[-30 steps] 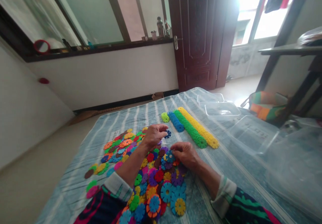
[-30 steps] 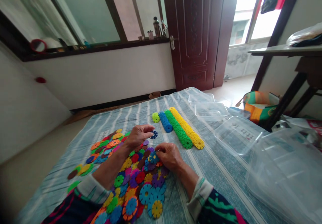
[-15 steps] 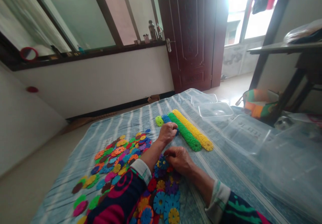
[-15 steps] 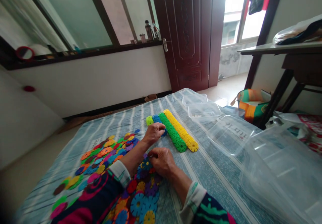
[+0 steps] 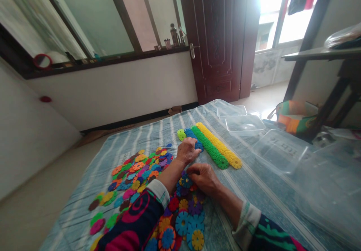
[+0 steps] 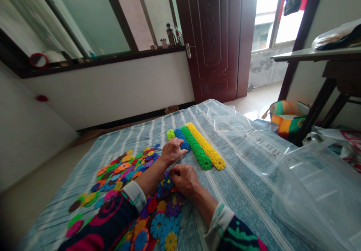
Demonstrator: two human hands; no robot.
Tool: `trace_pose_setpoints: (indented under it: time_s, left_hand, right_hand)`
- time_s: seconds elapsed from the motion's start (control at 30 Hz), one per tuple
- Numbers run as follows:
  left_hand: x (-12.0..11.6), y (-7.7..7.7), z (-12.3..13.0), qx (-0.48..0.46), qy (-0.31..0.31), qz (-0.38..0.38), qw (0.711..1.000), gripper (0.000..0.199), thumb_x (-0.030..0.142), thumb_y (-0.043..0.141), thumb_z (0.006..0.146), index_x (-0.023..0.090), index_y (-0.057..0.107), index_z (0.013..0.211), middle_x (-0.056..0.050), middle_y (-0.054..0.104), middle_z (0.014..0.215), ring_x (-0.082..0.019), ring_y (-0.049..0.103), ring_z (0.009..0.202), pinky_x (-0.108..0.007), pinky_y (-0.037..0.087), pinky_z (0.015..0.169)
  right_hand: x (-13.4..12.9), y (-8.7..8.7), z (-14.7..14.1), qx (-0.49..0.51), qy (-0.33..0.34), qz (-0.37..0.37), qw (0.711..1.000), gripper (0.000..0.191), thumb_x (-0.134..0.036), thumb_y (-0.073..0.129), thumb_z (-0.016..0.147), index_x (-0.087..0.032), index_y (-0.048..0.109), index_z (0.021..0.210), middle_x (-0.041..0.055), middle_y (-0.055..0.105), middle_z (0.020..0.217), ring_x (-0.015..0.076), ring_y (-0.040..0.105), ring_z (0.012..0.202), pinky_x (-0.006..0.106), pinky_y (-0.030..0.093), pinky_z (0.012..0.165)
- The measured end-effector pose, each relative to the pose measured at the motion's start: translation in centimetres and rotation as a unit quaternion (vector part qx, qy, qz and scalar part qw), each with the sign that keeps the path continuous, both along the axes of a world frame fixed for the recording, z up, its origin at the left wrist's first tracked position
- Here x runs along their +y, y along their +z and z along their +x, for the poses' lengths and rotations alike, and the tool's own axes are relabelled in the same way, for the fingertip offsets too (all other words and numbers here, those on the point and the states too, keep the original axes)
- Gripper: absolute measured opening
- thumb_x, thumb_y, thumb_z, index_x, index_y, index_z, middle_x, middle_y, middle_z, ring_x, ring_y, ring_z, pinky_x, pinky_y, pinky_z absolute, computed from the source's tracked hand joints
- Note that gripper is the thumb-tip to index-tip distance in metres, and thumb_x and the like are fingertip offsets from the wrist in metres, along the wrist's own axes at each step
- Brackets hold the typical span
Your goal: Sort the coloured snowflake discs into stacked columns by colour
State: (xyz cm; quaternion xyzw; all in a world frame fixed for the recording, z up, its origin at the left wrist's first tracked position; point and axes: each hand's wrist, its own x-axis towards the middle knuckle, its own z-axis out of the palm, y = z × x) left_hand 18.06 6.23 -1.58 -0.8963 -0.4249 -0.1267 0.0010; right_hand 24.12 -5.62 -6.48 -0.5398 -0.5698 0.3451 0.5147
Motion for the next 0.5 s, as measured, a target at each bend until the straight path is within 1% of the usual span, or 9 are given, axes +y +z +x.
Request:
trace_pose_setpoints:
  time_s: [0.1, 0.27, 0.43, 0.5]
  left_hand:
    - [-0.44, -0.31, 0.39, 0.019, 0.007, 0.005, 1.0, 0.03, 0.032, 0.068, 0.075, 0.016, 0.066, 0.1, -0.01, 0.064, 0.099, -0.025, 0.058, 0.1, -0.033, 0.046, 0.083]
    - [-0.45, -0.24, 0.81, 0.035, 0.014, 0.012, 0.999, 0.024, 0.031, 0.063, 0.079, 0.017, 0.065, 0.099, -0.009, 0.064, 0.1, -0.024, 0.057, 0.1, -0.032, 0.046, 0.083]
    - [-0.38, -0.35, 0.89, 0.035, 0.012, 0.019, 0.999, 0.024, 0.032, 0.064, 0.079, 0.017, 0.065, 0.097, -0.008, 0.064, 0.099, -0.023, 0.057, 0.1, -0.031, 0.046, 0.083]
    - [-0.4, -0.13, 0.74, 0.03, 0.01, 0.021, 0.999, 0.024, 0.032, 0.064, 0.079, 0.017, 0.065, 0.098, -0.008, 0.064, 0.098, -0.023, 0.058, 0.098, -0.03, 0.045, 0.083]
  right_hand:
    - [-0.02, 0.01, 0.01, 0.001, 0.003, 0.001, 1.0, 0.024, -0.012, 0.052, 0.068, -0.019, 0.074, 0.076, -0.0013, 0.067, 0.066, 0.0127, 0.057, 0.062, 0.022, 0.041, 0.059]
    - [-0.17, 0.24, 0.02, 0.006, 0.008, 0.0, 1.0, 0.022, -0.011, 0.052, 0.068, -0.019, 0.072, 0.072, -0.0023, 0.066, 0.064, 0.0119, 0.056, 0.061, 0.021, 0.04, 0.058]
    - [-0.14, 0.1, -0.01, 0.011, 0.004, -0.003, 1.0, 0.022, -0.012, 0.052, 0.068, -0.02, 0.072, 0.074, -0.0026, 0.066, 0.065, 0.0118, 0.056, 0.061, 0.02, 0.041, 0.058]
    - [-0.11, 0.05, 0.0, 0.007, 0.005, 0.001, 1.0, 0.022, -0.013, 0.052, 0.068, -0.02, 0.072, 0.075, -0.0021, 0.067, 0.066, 0.0121, 0.057, 0.062, 0.021, 0.042, 0.059]
